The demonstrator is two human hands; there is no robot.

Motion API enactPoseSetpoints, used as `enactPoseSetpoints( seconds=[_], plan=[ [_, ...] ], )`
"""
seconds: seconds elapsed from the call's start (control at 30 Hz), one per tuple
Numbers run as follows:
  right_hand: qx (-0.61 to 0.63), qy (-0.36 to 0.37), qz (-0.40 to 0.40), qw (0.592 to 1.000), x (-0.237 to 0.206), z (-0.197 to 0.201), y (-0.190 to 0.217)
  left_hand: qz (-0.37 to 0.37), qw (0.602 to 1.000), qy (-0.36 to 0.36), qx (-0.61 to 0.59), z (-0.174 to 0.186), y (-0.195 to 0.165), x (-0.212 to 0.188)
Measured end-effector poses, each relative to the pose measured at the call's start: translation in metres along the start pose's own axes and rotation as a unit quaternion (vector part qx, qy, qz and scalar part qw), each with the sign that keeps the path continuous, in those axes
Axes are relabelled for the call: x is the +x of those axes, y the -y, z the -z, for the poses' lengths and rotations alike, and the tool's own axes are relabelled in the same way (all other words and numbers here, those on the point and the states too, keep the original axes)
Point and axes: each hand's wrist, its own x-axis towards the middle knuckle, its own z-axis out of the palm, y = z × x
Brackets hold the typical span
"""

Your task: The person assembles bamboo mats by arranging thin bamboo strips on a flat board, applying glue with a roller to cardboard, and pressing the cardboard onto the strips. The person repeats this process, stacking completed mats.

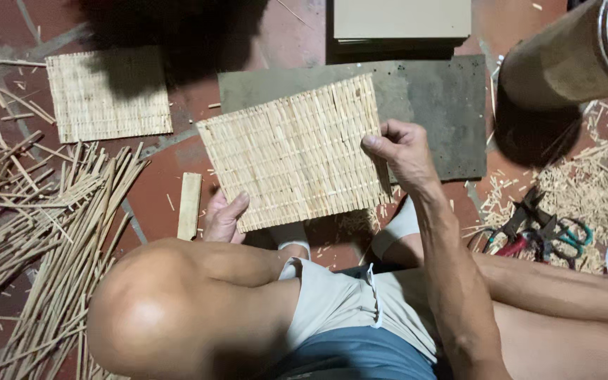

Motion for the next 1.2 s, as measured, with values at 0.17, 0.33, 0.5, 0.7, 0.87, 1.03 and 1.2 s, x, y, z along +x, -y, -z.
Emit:
enactPoseSetpoints(
  seconds=[0.17, 0.33, 0.5, 0.7, 0.87, 1.03, 1.2],
  plan=[
    [-0.087, -0.013, -0.11, 0.99, 0.02, -0.004, -0.044, 0.045, 0.996, -0.06, -0.053, 0.035, 0.014, -0.006],
    [-0.005, 0.014, -0.17, 0.985, 0.041, -0.021, -0.081, -0.01, 0.985, -0.151, -0.08, 0.078, 0.005, -0.015],
    [-0.146, -0.029, -0.033, 0.988, 0.055, -0.016, -0.115, -0.089, 0.966, -0.24, -0.035, 0.133, -0.055, 0.002],
    [-0.192, -0.114, -0.048, 0.974, 0.061, -0.027, -0.148, -0.15, 0.938, -0.265, 0.164, 0.215, -0.226, 0.038],
    [-0.262, -0.163, -0.038, 0.951, 0.067, -0.036, -0.152, -0.069, 0.935, -0.261, 0.229, 0.258, -0.305, 0.094],
    [-0.298, -0.177, -0.016, 0.938, 0.072, -0.041, -0.151, -0.057, 0.9, -0.312, 0.299, 0.279, -0.322, 0.144],
    [-0.374, -0.198, -0.051, 0.904, 0.079, -0.044, -0.149, -0.029, 0.749, -0.419, 0.513, 0.285, -0.308, 0.166]
  ],
)
